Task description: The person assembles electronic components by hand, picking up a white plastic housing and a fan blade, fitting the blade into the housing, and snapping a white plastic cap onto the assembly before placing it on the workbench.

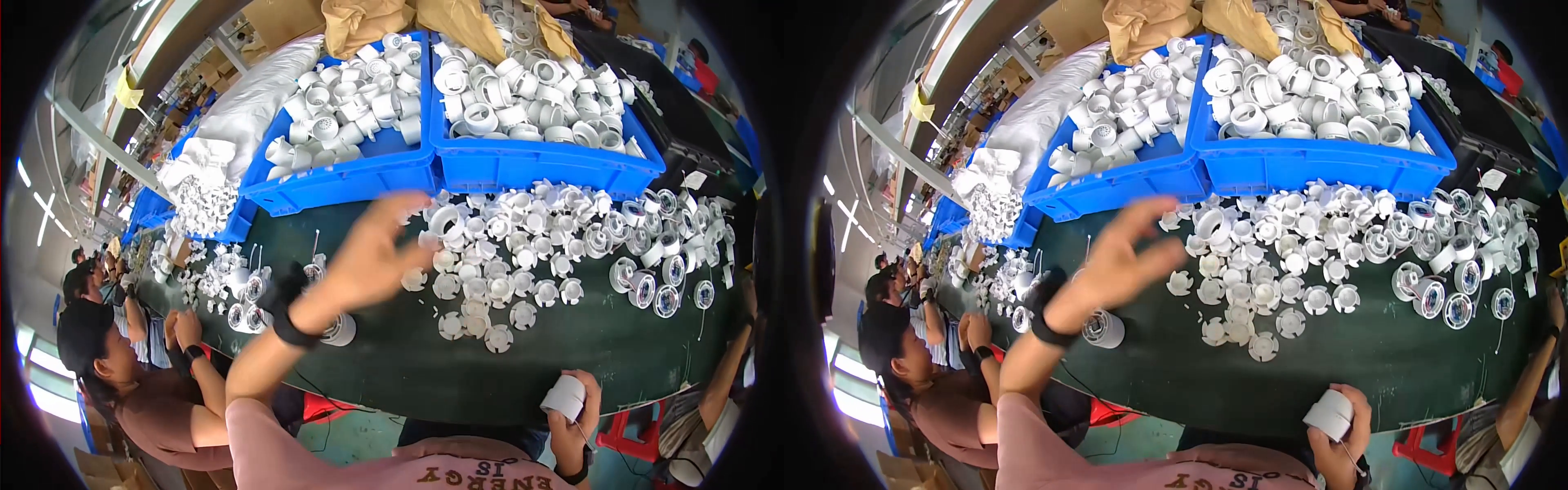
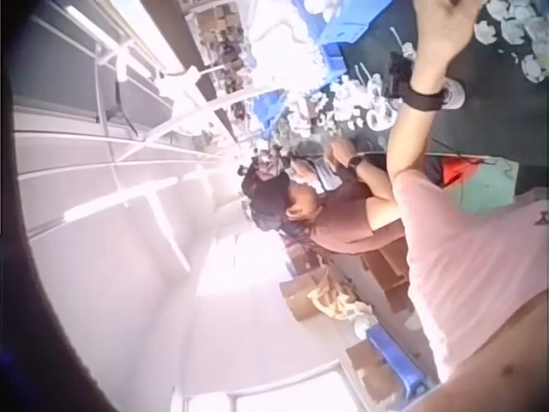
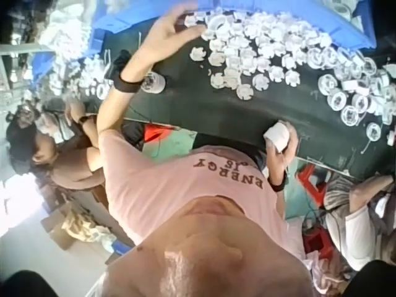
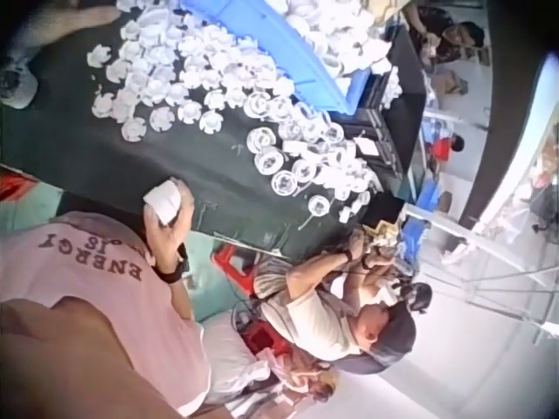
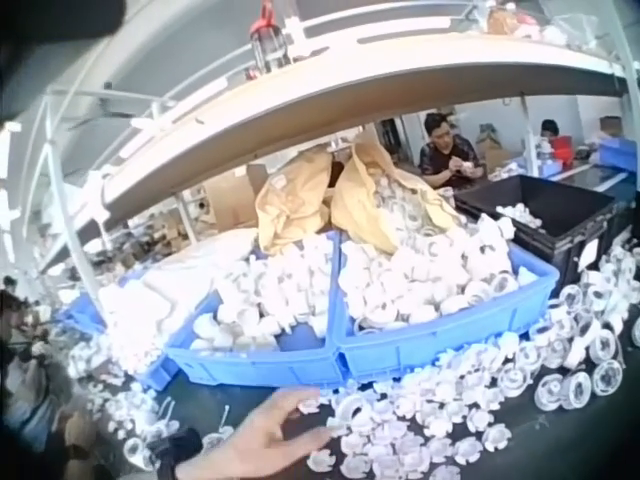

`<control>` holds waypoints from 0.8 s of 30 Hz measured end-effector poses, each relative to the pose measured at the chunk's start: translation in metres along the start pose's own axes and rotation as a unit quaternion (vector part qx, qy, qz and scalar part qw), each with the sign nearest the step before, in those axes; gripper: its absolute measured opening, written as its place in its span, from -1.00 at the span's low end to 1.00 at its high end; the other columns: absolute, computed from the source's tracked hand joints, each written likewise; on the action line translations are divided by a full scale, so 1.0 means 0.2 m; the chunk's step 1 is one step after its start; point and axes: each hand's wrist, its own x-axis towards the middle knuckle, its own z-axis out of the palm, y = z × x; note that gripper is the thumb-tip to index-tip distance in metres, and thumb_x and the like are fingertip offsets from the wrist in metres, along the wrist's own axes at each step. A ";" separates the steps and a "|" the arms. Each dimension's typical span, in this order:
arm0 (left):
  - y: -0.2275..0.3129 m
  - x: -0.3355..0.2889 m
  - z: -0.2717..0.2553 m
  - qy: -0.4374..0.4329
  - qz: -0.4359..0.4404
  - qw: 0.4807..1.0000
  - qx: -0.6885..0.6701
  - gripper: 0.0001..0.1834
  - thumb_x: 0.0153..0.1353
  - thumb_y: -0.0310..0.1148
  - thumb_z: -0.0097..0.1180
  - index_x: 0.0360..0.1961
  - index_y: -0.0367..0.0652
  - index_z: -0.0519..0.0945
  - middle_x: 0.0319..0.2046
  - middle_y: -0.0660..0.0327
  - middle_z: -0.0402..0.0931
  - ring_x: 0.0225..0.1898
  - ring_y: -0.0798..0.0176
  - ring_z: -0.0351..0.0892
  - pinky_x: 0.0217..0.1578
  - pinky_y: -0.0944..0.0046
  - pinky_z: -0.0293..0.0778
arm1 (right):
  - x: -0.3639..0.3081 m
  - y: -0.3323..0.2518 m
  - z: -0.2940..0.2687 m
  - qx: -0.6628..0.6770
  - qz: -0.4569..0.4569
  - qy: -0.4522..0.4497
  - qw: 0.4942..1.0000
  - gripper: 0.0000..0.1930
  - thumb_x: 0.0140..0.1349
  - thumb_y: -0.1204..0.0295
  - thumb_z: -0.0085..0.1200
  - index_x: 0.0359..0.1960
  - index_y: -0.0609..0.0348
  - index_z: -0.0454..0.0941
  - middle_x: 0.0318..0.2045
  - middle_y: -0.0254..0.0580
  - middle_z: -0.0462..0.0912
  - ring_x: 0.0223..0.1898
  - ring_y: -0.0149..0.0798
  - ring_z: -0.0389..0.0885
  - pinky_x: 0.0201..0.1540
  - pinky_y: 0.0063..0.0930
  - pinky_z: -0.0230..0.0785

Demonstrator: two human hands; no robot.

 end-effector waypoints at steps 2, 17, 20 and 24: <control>-0.42 0.24 -0.29 0.164 -0.086 0.976 0.111 -0.42 0.07 -0.16 0.26 0.02 -0.36 0.47 0.01 -0.11 0.48 -0.04 0.05 0.52 -0.03 0.16 0.43 | 0.01 0.05 0.03 -0.055 -0.027 0.062 0.996 -0.42 -0.05 0.40 0.19 0.06 0.26 0.32 -0.10 -0.08 0.49 -0.18 -0.28 0.46 -0.12 -0.41 0.36; -1.07 0.70 -0.70 -0.125 -0.215 0.916 0.314 -0.46 -0.05 -0.04 0.24 -0.11 -0.20 0.64 -0.19 -0.03 0.63 -0.13 -0.03 0.61 -0.06 0.15 0.44 | -0.02 0.10 0.01 -0.297 -0.138 -0.070 0.942 -0.14 -0.39 0.31 0.51 0.03 0.22 0.30 -0.18 0.04 0.56 -0.31 0.02 0.60 -0.27 -0.21 0.48; -0.90 0.72 -0.46 -0.111 -0.155 0.968 0.161 -0.57 0.02 -0.16 0.25 -0.12 -0.20 0.64 -0.24 0.01 0.64 -0.22 0.06 0.61 -0.14 0.21 0.45 | 0.00 0.10 0.02 -0.289 -0.152 -0.064 0.943 -0.15 -0.36 0.32 0.51 0.04 0.23 0.29 -0.16 0.03 0.55 -0.29 -0.01 0.60 -0.24 -0.23 0.48; -0.72 0.66 -0.35 0.113 -0.013 0.980 0.161 -0.68 -0.04 -0.26 0.34 -0.40 -0.31 0.57 -0.43 0.15 0.55 -0.40 0.27 0.49 -0.37 0.24 0.40 | -0.09 0.14 0.03 -0.117 -0.148 -0.025 0.982 -0.16 -0.33 0.37 0.58 -0.01 0.26 0.26 -0.05 0.17 0.51 -0.18 -0.04 0.61 -0.18 -0.27 0.50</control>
